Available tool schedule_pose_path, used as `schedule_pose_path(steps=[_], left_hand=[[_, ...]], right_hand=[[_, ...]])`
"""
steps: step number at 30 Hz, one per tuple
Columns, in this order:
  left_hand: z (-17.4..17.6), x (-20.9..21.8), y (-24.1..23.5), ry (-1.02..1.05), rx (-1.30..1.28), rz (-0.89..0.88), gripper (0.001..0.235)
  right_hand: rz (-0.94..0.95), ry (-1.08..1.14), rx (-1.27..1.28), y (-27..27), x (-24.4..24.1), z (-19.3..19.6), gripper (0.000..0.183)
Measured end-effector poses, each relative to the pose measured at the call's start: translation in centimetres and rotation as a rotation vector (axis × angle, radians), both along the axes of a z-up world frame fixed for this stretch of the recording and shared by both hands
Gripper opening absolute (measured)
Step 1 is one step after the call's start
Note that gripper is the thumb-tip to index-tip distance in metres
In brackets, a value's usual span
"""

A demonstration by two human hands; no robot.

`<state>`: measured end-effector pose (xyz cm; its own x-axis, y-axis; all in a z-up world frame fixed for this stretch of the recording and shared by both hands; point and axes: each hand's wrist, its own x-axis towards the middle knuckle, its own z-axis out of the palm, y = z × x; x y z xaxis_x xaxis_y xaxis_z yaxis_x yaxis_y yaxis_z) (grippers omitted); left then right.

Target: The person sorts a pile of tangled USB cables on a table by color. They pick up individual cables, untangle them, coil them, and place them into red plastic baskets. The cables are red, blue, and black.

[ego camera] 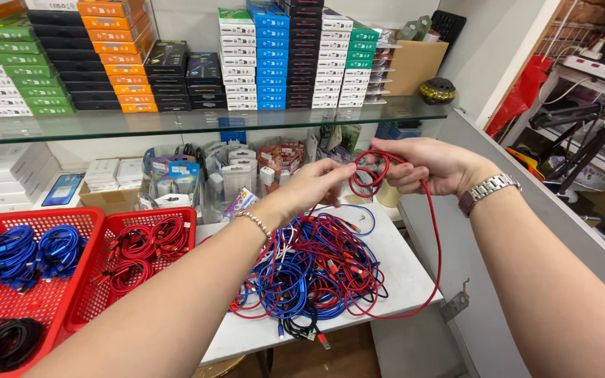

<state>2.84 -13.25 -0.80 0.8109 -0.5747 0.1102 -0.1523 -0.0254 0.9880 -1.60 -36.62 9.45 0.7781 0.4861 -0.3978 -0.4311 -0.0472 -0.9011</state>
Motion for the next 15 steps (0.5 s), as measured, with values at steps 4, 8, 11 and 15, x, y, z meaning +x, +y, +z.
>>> schedule_pose_path(steps=[4, 8, 11, 15], left_hand=[[0.9, -1.7, 0.9, -0.417, 0.371, 0.152, 0.036], [2.4, -2.9, 0.9, -0.538, 0.339, -0.296, 0.034], [4.0, -2.5, 0.5, -0.131, 0.25, -0.52, 0.03], [4.7, 0.5, 3.6, 0.162, -0.148, -0.24, 0.028]], right_hand=[[-0.202, -0.304, -0.169, -1.3, -1.8, 1.3, 0.039], [-0.251, -0.459, -0.312, -1.5, -0.4, 1.3, 0.036], [-0.162, -0.41, -0.457, 0.6, 2.1, -2.5, 0.028], [0.102, -0.159, -0.185, 3.2, 0.9, -10.3, 0.028]])
